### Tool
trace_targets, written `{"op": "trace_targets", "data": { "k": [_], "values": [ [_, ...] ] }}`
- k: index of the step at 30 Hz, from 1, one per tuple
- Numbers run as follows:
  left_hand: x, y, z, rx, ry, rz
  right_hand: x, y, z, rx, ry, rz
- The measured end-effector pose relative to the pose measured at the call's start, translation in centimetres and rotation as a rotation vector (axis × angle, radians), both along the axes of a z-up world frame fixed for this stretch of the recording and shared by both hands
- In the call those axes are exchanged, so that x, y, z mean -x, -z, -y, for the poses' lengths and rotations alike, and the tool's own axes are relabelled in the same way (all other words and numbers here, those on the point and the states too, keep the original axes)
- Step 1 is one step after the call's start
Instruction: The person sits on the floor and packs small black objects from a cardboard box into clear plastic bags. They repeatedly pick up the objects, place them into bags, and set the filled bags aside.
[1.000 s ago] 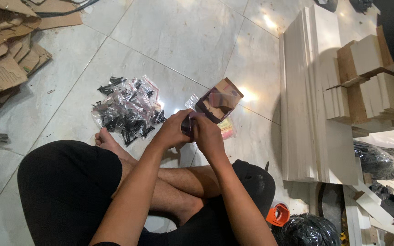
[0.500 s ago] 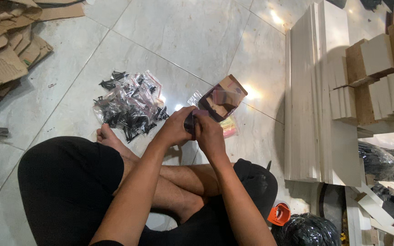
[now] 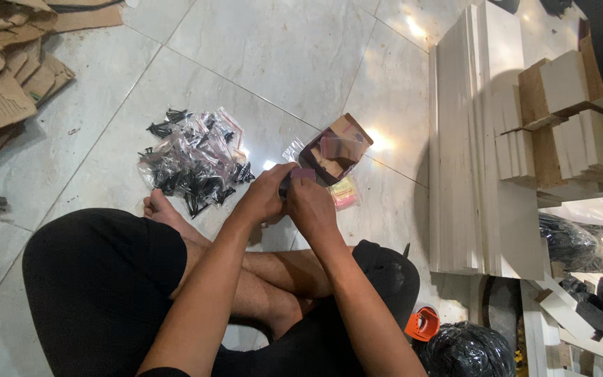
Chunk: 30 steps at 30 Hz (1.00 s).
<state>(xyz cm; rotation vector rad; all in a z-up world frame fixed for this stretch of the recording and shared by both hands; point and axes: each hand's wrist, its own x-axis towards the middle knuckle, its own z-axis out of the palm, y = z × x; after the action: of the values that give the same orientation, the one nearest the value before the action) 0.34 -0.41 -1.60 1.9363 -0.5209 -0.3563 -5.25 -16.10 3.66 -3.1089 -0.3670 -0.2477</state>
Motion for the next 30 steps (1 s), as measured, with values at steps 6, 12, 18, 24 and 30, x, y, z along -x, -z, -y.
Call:
{"op": "trace_targets", "data": {
  "k": [6, 12, 18, 24, 30],
  "values": [
    [-1.0, 2.7, 1.1, 0.002, 0.010, 0.045, 0.6, 2.9, 0.7, 0.043, 0.053, -0.100],
    [-0.3, 2.1, 0.7, 0.042, 0.009, 0.067, 1.1, 4.0, 1.2, 0.069, 0.032, -0.123],
    [-0.3, 3.1, 0.9, -0.008, 0.014, 0.035, 2.9, 0.6, -0.3, 0.111, 0.011, -0.116],
    [-0.2, 1.0, 0.4, 0.023, 0.012, 0.020, 4.8, 1.3, -0.6, 0.147, 0.010, 0.010],
    [0.4, -0.5, 0.2, 0.022, 0.016, 0.028, 5.6, 0.9, -0.7, 0.207, -0.019, 0.076]
  ]
}}
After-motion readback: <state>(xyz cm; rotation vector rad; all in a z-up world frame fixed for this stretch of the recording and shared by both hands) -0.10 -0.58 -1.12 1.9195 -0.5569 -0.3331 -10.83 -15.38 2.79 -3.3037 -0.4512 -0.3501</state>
